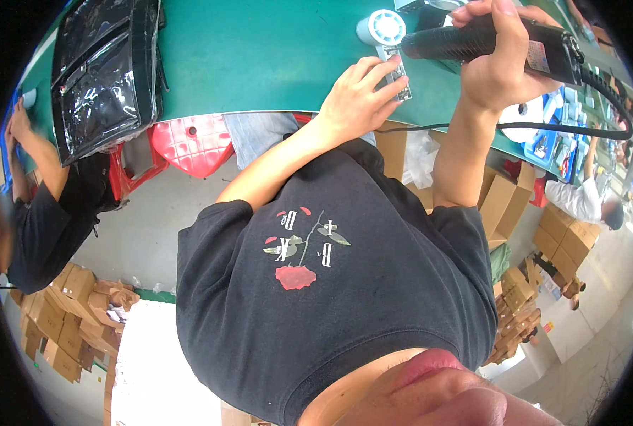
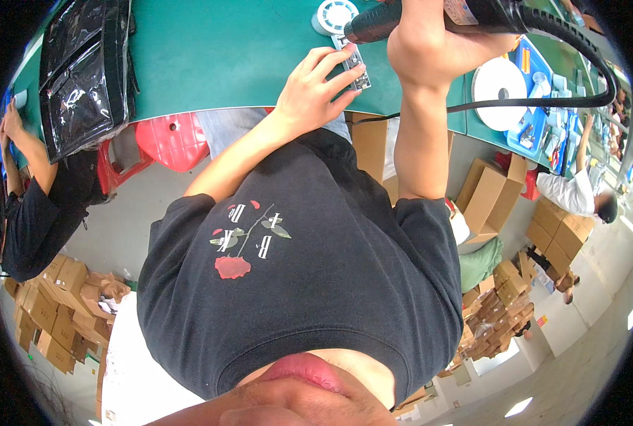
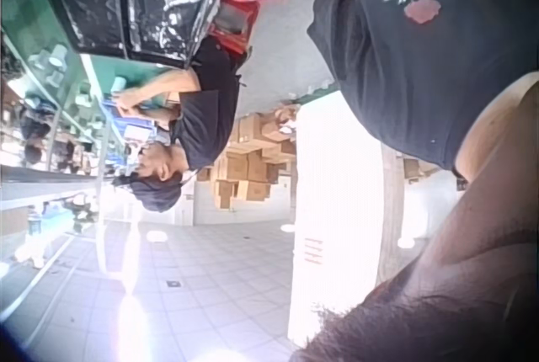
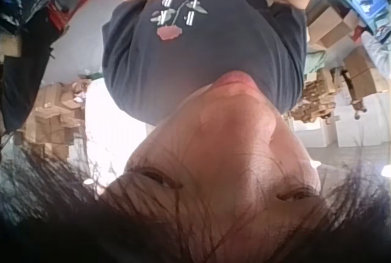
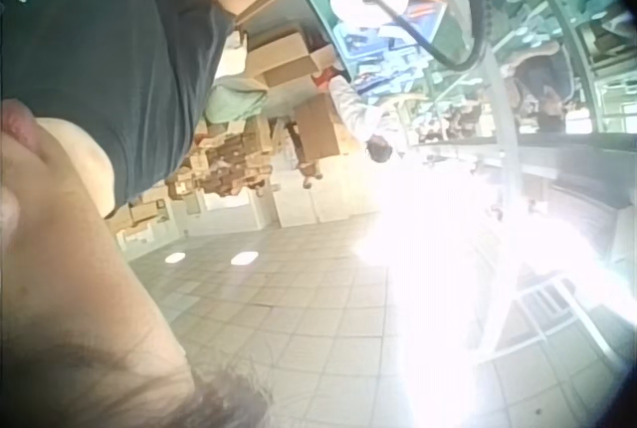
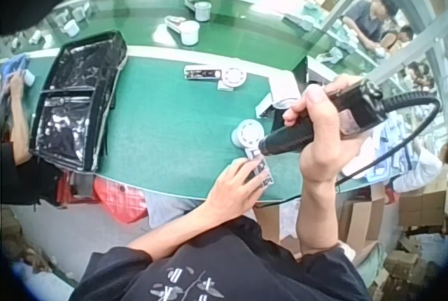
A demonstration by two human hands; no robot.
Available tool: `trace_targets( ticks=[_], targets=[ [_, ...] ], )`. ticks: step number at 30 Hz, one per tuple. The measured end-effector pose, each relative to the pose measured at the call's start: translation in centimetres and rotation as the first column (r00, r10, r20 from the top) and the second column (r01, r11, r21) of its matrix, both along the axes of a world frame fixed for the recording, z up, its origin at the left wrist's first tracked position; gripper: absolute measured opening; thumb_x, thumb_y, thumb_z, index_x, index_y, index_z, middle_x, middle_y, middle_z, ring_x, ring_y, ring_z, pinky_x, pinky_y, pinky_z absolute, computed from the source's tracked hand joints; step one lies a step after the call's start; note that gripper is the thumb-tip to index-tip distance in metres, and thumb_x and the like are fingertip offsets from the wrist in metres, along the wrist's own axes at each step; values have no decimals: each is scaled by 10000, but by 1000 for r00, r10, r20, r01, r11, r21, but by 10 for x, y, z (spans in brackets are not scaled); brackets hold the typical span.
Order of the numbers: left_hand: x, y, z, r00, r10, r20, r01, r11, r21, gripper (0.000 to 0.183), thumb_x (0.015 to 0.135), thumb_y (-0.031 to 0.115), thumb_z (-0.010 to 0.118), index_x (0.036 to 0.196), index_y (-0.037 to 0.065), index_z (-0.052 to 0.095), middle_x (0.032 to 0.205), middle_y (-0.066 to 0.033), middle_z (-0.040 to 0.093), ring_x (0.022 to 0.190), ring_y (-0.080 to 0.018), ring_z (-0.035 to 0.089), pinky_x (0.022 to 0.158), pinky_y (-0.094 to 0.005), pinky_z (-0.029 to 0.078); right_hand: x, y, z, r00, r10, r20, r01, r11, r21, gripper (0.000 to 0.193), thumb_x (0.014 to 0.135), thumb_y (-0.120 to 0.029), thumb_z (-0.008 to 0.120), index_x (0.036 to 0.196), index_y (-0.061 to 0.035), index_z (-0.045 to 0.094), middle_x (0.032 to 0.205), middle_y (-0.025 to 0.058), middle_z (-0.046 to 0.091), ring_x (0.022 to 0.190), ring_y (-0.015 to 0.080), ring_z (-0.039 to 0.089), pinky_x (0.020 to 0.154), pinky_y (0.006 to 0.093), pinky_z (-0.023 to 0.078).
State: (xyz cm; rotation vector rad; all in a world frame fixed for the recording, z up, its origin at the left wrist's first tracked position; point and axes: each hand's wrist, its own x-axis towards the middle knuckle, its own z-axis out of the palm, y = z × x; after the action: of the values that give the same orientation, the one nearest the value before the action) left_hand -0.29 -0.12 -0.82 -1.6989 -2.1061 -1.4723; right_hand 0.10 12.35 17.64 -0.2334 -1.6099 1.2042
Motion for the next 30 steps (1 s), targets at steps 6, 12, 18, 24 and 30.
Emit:
trace_targets(
  ticks=[6, 12, 18, 24, 30],
  targets=[
    [0, 0, 1, 1000, -1, -1, 1, 1000, -1, 459, 771, 172, 837, 1210, 109, 719, 1405, -105, 600, 1199, -311, 576, 911, -415, 552, 1, 4, -1, 999, 36, -5, -36, 999, 40, 110, 938, -39, 659, 980, -12, 561, 713, 96, 626, 574, 173, 625, 576, 285, 537],
    [-1, 0, 2, 1000, -3, 6, 3, 1000, -5, 455, 772, 169, 835, 1208, 110, 720, 1399, -100, 605, 1193, -307, 579, 915, -415, 552, -2, 0, 0, 1000, -3, 15, 2, 1000, 27, 118, 940, -35, 660, 992, -11, 556, 724, 95, 627, 587, 167, 625, 589, 288, 543],
    [-1, -1, 2, 1000, 1, 3, -1, 1000, -3, 459, 765, 167, 841, 1203, 104, 721, 1402, -104, 607, 1181, -311, 586, 915, -416, 555, 0, 3, -16, 999, 37, -23, -36, 998, 45, 151, 952, -26, 650, 1030, -8, 521, 755, 79, 587, 578, 155, 600, 570, 296, 551],
    [0, -1, 0, 1000, -1, 1, 1, 1000, 6, 461, 762, 168, 844, 1202, 107, 721, 1400, -110, 611, 1160, -314, 596, 905, -419, 558, 1, -1, -28, 997, 69, -44, -65, 995, 72, 213, 952, -33, 658, 1068, -25, 479, 761, 73, 565, 575, 147, 594, 554, 295, 550],
    [0, -1, 1, 1000, 0, -8, 0, 1000, -1, 466, 763, 170, 841, 1208, 110, 718, 1391, -116, 618, 1089, -306, 625, 871, -412, 554, 6, -3, -30, 999, 51, -13, -51, 998, 34, 259, 952, -50, 674, 1129, -32, 486, 840, 97, 627, 622, 152, 625, 602, 302, 567]
  ],
)
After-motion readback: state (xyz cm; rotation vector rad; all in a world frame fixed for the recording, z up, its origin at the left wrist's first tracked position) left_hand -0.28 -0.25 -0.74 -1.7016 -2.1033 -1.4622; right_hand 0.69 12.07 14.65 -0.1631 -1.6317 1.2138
